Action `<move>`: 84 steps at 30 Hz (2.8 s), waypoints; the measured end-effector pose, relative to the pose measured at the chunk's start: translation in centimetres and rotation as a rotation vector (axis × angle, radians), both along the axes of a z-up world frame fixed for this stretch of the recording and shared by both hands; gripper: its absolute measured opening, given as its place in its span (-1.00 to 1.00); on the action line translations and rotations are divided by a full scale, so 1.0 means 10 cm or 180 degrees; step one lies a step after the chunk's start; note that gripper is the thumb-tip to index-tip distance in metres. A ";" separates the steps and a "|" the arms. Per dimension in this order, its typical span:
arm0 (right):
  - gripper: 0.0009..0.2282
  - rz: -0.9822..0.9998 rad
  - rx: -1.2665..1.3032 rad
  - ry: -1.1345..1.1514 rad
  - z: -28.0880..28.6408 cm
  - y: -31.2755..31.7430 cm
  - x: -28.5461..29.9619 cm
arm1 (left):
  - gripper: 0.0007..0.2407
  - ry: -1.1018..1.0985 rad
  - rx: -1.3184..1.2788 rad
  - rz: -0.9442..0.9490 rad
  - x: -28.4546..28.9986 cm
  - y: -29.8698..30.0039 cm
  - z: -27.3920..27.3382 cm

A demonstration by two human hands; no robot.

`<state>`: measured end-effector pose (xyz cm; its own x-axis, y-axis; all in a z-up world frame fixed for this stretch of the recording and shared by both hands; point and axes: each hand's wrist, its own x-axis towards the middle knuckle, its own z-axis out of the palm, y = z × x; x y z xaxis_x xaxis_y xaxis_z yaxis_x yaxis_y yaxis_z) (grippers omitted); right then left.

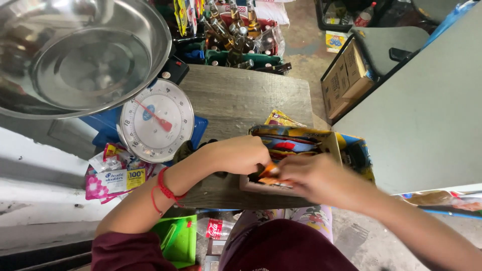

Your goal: Packing various small snack and beverage packets into a cardboard box on a counter.

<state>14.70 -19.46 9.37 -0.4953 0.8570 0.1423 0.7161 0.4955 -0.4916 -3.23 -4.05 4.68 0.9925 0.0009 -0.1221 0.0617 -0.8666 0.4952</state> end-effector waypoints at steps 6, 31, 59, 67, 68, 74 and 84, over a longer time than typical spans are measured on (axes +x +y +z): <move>-0.84 -0.0081 -0.0204 -0.0117 -0.19 0.06 -0.14 | -0.87 0.0004 0.0103 -0.0014 -0.07 0.01 0.05; -0.82 -0.1977 0.1626 0.0549 -0.65 -1.35 0.41 | -0.69 -0.1485 -0.0619 0.1583 -0.25 0.43 0.00; -0.83 -0.3315 0.0868 0.1173 -1.17 -1.82 1.03 | -0.65 -0.1691 -0.2214 0.2975 0.59 0.98 -0.91; -0.76 -0.2344 0.0838 0.1658 -0.21 -0.67 0.97 | -0.52 -0.3757 -0.2708 0.2866 0.35 0.75 -0.44; -0.71 -0.2156 0.0920 0.2047 -0.13 -0.48 0.92 | -0.46 -0.4204 -0.2950 0.2624 0.36 0.66 -0.36; -0.60 -0.1290 0.0055 0.2941 0.13 0.24 0.65 | -0.51 -0.3881 -0.3491 0.2312 0.40 0.09 0.06; -0.44 -0.1518 -0.0386 0.3830 -0.03 0.30 0.52 | -0.40 -0.3404 -0.2457 0.2149 0.50 -0.24 0.33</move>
<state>19.88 -16.42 9.08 0.2436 0.9508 0.1912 -0.1107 0.2231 -0.9685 1.76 -6.42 8.01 0.4480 0.7641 0.4642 -0.3459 -0.3307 0.8781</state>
